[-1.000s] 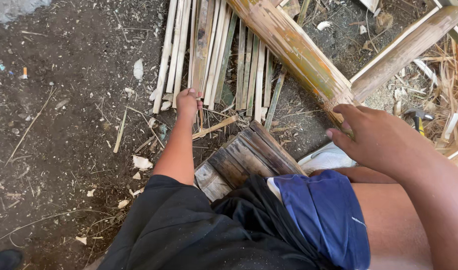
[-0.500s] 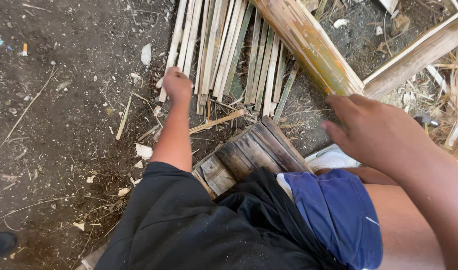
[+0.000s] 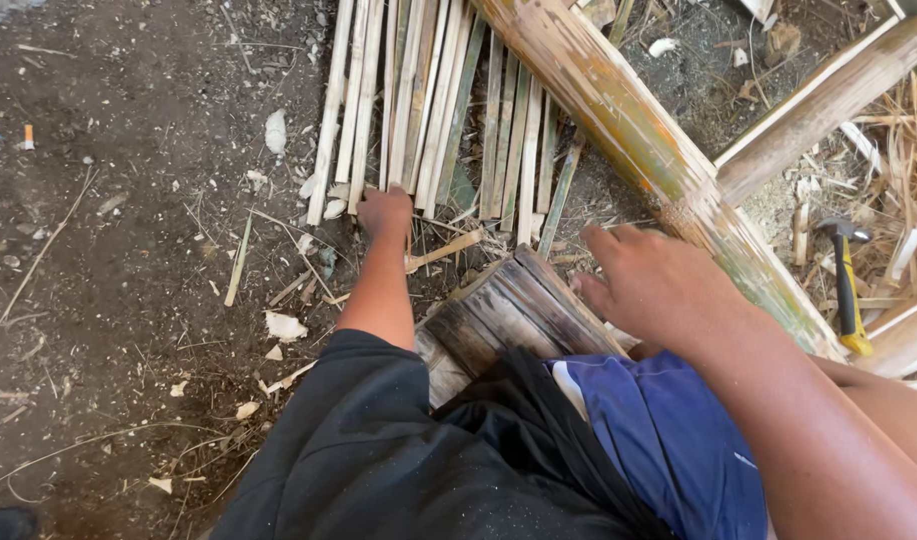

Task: The person assembles a bamboo frame by cutting bamboo strips with a hand saw and securing them with nails using a hammer. They repeatedly position strips, saw them to length, and hammer nails into the frame joints.

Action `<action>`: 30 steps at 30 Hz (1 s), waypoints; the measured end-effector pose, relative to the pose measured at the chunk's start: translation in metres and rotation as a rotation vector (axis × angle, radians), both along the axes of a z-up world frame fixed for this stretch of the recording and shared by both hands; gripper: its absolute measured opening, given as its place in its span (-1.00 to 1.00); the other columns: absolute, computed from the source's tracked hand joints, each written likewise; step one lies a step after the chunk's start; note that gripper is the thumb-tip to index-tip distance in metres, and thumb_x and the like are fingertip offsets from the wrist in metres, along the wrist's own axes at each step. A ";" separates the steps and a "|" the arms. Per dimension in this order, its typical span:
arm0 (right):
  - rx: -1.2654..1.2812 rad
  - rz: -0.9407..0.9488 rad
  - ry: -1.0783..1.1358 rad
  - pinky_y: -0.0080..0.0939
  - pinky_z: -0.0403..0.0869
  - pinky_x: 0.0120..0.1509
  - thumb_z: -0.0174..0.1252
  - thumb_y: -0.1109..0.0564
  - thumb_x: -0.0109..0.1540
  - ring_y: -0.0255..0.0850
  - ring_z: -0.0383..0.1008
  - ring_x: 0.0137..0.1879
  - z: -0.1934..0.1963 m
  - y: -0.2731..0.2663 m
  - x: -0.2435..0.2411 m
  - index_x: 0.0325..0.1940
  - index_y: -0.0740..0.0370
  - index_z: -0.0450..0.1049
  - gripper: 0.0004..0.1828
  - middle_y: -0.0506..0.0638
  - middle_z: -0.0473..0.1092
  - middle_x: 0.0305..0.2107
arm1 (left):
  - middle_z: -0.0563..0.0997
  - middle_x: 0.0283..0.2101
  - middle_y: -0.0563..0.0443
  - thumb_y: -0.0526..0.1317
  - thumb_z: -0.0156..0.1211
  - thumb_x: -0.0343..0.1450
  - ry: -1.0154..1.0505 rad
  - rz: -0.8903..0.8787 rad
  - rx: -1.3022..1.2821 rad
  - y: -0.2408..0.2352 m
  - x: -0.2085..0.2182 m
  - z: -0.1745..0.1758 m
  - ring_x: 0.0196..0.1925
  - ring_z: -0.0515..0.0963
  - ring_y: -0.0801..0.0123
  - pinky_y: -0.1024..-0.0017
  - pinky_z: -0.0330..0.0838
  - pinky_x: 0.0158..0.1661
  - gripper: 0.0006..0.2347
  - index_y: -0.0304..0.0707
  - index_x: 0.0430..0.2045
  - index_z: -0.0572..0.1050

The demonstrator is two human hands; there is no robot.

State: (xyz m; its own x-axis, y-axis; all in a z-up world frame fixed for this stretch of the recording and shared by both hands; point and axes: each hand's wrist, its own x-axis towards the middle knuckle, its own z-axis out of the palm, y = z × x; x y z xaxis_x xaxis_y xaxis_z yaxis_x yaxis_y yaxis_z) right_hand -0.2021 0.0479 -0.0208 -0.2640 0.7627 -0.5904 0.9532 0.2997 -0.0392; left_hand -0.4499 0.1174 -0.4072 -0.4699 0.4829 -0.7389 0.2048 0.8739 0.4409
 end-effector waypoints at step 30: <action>0.051 0.014 0.020 0.12 0.55 0.00 0.08 -0.13 0.29 0.14 0.56 -0.01 0.007 0.000 0.000 0.09 0.28 0.42 -0.54 0.23 0.52 -0.20 | 0.60 -0.17 -0.16 0.02 0.09 0.42 -0.643 0.468 0.211 -0.017 -0.028 -0.017 -0.33 0.46 0.27 0.29 0.34 -0.25 -0.58 -0.27 0.07 0.43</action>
State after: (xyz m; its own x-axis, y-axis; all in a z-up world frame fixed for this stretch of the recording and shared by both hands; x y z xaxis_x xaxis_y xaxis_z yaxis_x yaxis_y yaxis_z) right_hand -0.2020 0.0476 -0.0141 -0.2858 0.7878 -0.5456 0.9483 0.3146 -0.0425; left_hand -0.4778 0.1003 -0.4245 -0.1730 0.5009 -0.8480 -0.5086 0.6919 0.5125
